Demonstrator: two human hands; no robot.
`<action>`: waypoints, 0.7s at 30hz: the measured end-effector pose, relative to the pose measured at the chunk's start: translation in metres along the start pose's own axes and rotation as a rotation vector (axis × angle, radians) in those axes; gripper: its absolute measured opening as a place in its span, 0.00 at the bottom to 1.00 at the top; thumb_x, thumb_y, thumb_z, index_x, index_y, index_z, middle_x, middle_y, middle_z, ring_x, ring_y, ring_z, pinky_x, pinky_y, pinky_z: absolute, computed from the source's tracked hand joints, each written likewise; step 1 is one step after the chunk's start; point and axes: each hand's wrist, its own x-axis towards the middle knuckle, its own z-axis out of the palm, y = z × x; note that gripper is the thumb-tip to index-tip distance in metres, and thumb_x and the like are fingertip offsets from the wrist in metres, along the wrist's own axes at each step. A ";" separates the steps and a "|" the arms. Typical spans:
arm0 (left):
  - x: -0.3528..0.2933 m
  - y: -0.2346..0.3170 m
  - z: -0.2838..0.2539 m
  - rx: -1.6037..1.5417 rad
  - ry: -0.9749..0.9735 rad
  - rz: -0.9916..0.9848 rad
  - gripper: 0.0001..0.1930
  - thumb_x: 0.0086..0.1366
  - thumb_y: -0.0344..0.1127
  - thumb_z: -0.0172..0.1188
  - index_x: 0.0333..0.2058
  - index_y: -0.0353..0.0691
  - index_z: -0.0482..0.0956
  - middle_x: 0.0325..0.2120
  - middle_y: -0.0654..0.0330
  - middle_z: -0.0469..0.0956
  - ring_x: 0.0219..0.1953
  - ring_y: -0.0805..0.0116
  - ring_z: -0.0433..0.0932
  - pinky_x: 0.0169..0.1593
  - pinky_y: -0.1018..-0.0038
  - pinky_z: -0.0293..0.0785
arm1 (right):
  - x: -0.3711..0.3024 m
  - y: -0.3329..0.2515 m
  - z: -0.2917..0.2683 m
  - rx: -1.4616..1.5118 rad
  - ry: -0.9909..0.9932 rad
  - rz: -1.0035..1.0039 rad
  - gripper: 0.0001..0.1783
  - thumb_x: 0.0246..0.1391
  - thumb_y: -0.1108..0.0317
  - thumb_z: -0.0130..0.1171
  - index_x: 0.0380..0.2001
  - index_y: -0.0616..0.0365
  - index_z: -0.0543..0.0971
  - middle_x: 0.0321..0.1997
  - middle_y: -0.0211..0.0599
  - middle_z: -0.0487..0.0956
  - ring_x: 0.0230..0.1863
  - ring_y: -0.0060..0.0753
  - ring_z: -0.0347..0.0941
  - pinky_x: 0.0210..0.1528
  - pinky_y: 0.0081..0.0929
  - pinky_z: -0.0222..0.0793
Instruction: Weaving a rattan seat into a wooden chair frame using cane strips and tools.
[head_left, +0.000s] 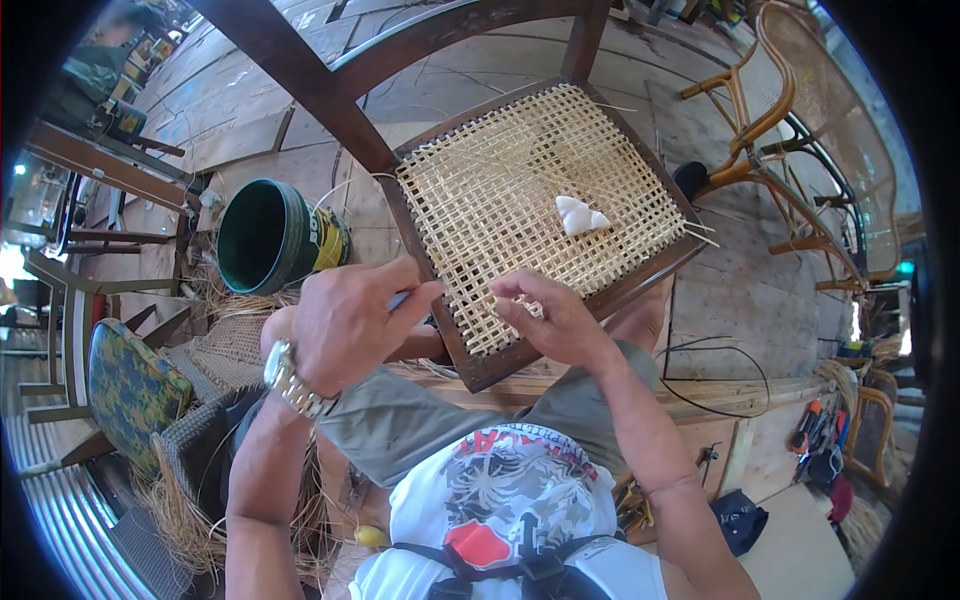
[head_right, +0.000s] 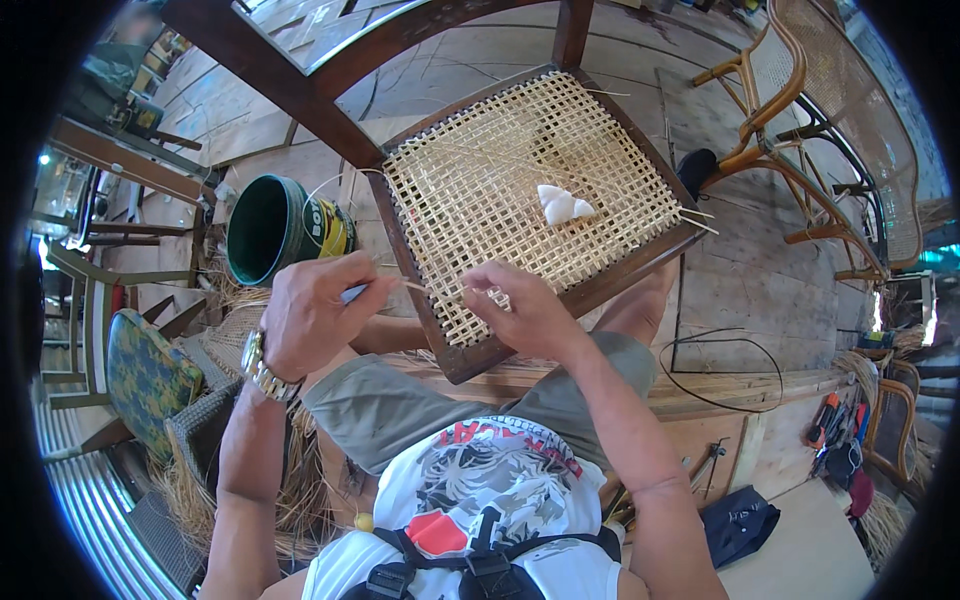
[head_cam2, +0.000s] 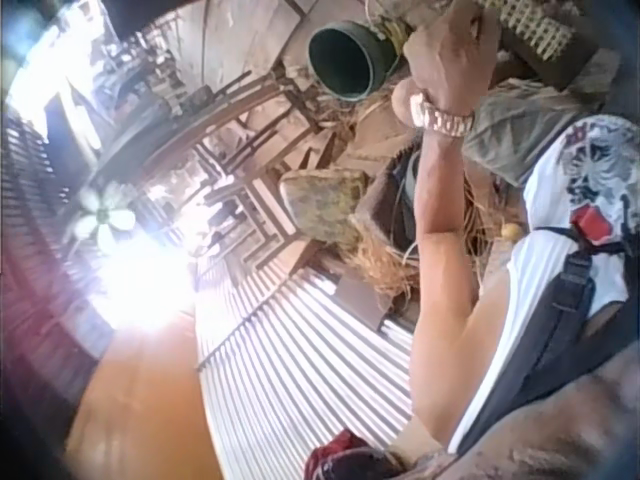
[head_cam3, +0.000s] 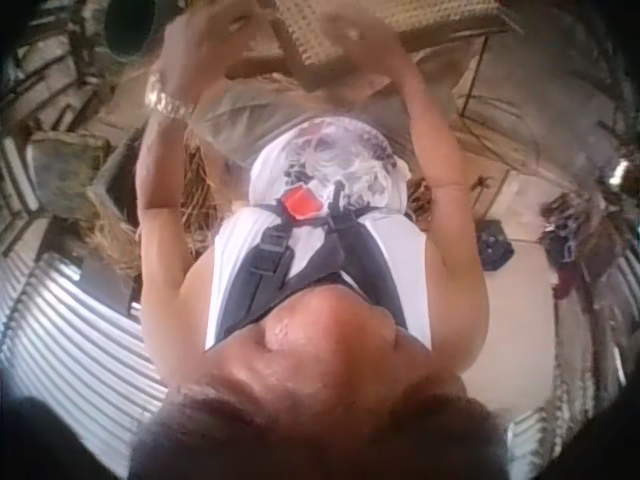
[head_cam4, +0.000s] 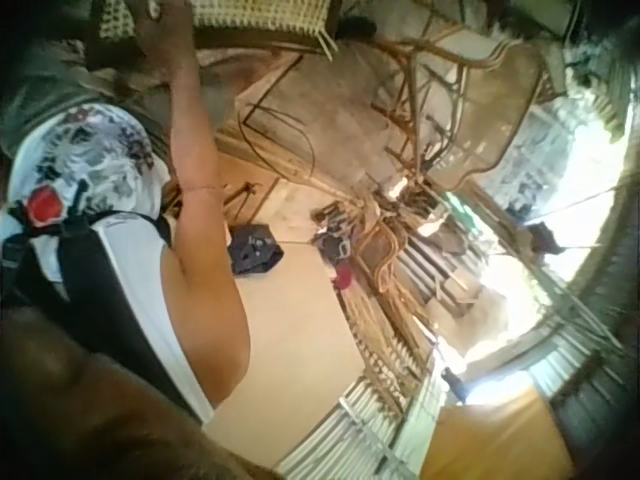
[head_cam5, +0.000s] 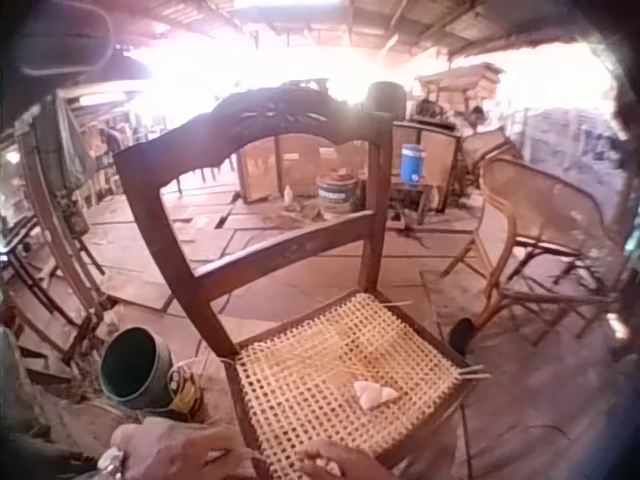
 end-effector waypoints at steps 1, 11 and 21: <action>0.005 0.001 0.002 -0.012 -0.008 0.025 0.14 0.65 0.46 0.63 0.27 0.43 0.78 0.17 0.55 0.77 0.22 0.52 0.79 0.25 0.60 0.70 | 0.005 -0.011 0.006 0.364 -0.055 0.251 0.17 0.64 0.60 0.63 0.47 0.62 0.79 0.41 0.32 0.80 0.43 0.21 0.75 0.47 0.24 0.70; -0.027 -0.023 0.114 -0.412 -0.164 -0.284 0.09 0.69 0.38 0.59 0.36 0.38 0.79 0.21 0.49 0.79 0.23 0.51 0.78 0.28 0.62 0.72 | -0.004 -0.005 -0.008 -0.178 0.049 0.350 0.08 0.56 0.67 0.66 0.31 0.62 0.83 0.26 0.36 0.81 0.25 0.22 0.76 0.31 0.26 0.71; 0.007 0.002 0.123 0.066 -0.454 -0.314 0.11 0.65 0.40 0.57 0.37 0.39 0.83 0.29 0.45 0.84 0.35 0.45 0.85 0.39 0.53 0.80 | -0.004 0.004 -0.006 -0.278 0.121 0.360 0.10 0.49 0.68 0.63 0.22 0.64 0.77 0.21 0.43 0.79 0.23 0.38 0.77 0.30 0.34 0.72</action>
